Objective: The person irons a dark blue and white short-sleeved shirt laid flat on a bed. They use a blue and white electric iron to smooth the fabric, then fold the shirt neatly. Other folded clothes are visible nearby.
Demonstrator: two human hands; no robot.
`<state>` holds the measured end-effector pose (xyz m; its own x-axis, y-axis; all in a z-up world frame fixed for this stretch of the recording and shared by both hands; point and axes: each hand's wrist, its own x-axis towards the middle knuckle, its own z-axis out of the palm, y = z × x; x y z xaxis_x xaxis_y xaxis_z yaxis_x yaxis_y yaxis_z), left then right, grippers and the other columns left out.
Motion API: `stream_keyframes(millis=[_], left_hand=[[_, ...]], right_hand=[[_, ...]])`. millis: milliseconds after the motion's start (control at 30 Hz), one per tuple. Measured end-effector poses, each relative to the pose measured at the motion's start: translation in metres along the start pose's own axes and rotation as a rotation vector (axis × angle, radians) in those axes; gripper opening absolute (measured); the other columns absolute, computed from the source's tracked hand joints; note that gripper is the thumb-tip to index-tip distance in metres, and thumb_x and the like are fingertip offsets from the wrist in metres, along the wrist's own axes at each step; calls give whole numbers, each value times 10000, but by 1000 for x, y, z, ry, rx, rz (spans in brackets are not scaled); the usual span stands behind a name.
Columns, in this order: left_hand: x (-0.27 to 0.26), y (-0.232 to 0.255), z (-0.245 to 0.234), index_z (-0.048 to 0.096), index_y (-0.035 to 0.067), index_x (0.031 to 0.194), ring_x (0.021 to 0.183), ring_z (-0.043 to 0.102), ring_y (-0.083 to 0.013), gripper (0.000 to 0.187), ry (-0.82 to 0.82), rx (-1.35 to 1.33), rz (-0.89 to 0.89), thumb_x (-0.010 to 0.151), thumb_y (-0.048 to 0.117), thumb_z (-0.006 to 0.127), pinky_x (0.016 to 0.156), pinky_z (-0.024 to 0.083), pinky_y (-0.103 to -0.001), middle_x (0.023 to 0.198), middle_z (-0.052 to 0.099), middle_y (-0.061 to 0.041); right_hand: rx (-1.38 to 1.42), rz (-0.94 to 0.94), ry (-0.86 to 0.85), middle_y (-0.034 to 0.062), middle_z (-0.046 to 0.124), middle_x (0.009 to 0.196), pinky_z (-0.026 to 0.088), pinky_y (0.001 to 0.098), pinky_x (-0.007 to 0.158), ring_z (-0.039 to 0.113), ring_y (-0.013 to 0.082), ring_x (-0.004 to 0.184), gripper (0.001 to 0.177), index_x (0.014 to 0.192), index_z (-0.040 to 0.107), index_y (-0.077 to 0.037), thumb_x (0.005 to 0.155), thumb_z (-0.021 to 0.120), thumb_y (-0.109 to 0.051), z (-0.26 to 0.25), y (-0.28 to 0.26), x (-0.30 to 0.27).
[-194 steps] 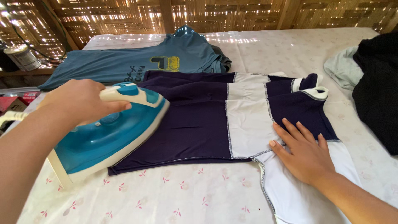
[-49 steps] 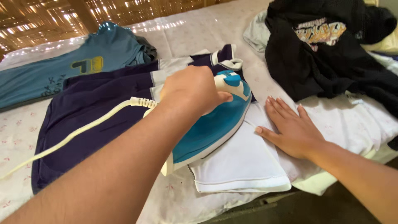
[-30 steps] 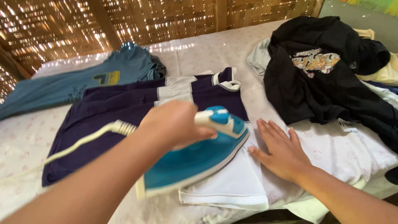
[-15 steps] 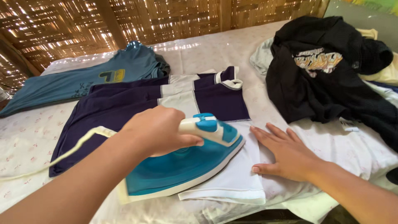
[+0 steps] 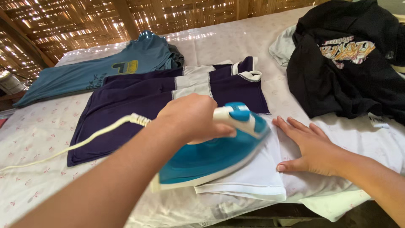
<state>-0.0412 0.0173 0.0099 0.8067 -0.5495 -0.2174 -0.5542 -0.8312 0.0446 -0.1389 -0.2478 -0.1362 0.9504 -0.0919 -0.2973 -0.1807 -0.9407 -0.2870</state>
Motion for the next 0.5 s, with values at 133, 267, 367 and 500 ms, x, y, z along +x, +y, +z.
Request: stream_keyframes(millis=[133,267,367,500], left_hand=[[0,3,-3,778,129,1013,915,753,-307,616,-23,63,43,712,667,762,822,591,-443,972,775,-132],[12,17,1,793,98,1001,932,736,-331,650,88,-61,-118,734,690,760,818,579,-457,995,761,-136],[19,22,3,787,80,1019,927,740,-334,665,100,-49,-114,743,685,767,811,584,-455,994,759,-148],[4,10,1,787,119,1022,916,744,-326,632,-18,9,47,708,668,774,811,589,-446,981,762,-141]], right_hand=[[9,7,-58,58,23,1689,4,410,1271,-30,174,1584,1393,1657,-3,-386,585,846,-651,-6,1,-2],[35,34,-118,-1,-37,1702,-26,392,1278,-70,166,1585,1392,1648,-27,-406,598,864,-606,-13,-4,-4],[112,44,-127,-59,-23,1718,-27,385,1288,-52,141,1599,1332,1639,52,-443,626,909,-564,-19,-3,-6],[73,19,-133,-62,-55,1714,-19,387,1285,-47,128,1600,1363,1636,22,-437,619,924,-537,-23,-6,-5]])
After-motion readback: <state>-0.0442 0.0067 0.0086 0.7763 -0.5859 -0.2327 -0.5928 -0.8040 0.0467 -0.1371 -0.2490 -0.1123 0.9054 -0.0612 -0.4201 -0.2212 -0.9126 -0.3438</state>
